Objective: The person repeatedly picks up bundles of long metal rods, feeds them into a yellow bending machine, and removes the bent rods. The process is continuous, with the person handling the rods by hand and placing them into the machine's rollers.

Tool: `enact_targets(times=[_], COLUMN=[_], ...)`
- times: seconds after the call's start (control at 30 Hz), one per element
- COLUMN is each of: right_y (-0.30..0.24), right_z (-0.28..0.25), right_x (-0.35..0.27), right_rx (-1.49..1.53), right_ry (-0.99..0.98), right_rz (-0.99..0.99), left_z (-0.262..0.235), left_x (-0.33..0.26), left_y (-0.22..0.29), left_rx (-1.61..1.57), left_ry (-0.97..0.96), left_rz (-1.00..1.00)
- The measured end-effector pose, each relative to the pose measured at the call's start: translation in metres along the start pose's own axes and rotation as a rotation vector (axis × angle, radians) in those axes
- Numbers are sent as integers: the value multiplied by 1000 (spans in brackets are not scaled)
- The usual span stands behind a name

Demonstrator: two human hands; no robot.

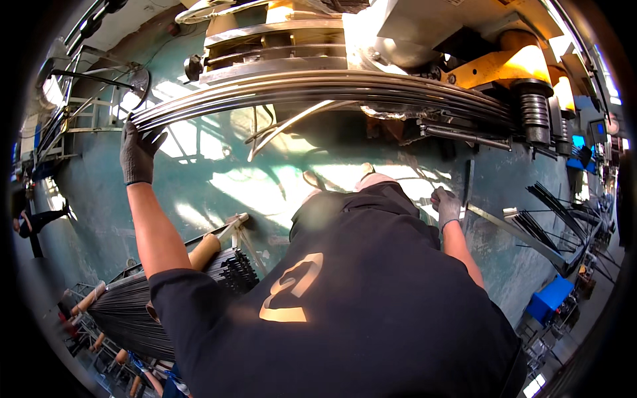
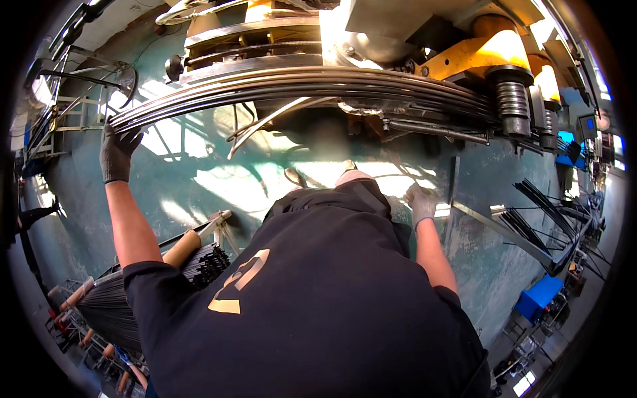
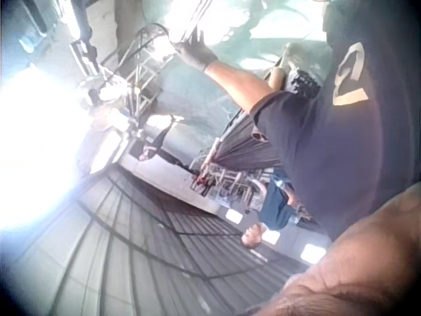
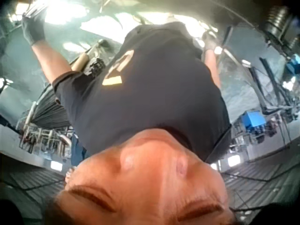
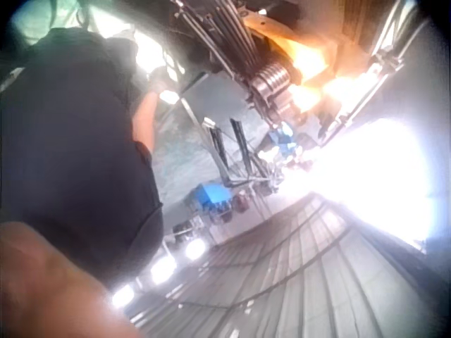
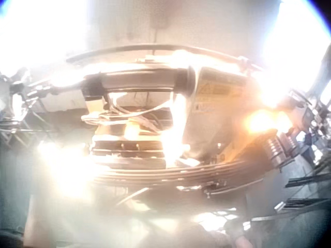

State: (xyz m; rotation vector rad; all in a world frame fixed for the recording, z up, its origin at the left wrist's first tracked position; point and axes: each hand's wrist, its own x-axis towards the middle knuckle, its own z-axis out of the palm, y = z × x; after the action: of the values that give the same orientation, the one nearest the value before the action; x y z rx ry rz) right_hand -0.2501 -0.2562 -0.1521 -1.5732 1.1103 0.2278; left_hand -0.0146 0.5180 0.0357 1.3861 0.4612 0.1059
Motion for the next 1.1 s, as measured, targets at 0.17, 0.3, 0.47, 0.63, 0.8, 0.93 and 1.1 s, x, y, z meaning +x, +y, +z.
enact_targets(times=[0.17,0.3,0.47,0.63,0.8,0.93,1.1], right_y=[11,13,-2,12,-23,-8,35], right_z=[-16,-42,-70,-118,-135,-153,-175], right_x=[46,122,189,253,239,204,130], right_rx=[-273,-725,-1597,-1285,-1168,-735,-581], right_ry=[-62,-249,-324,-222,-208,-148,-99], right_rz=[2,-368,-735,-752,-736,-298,-187], left_z=[28,38,138,316,384,367,378], left_x=[-13,-42,-118,-186,-190,-166,-187], left_y=[0,-50,-194,-288,-276,-267,-258], left_rx=[-270,-481,-583,-750,-509,-471,-299], left_ry=[199,434,331,284,-46,-89,9], left_rz=[12,-5,-370,-739,-725,-667,-662])
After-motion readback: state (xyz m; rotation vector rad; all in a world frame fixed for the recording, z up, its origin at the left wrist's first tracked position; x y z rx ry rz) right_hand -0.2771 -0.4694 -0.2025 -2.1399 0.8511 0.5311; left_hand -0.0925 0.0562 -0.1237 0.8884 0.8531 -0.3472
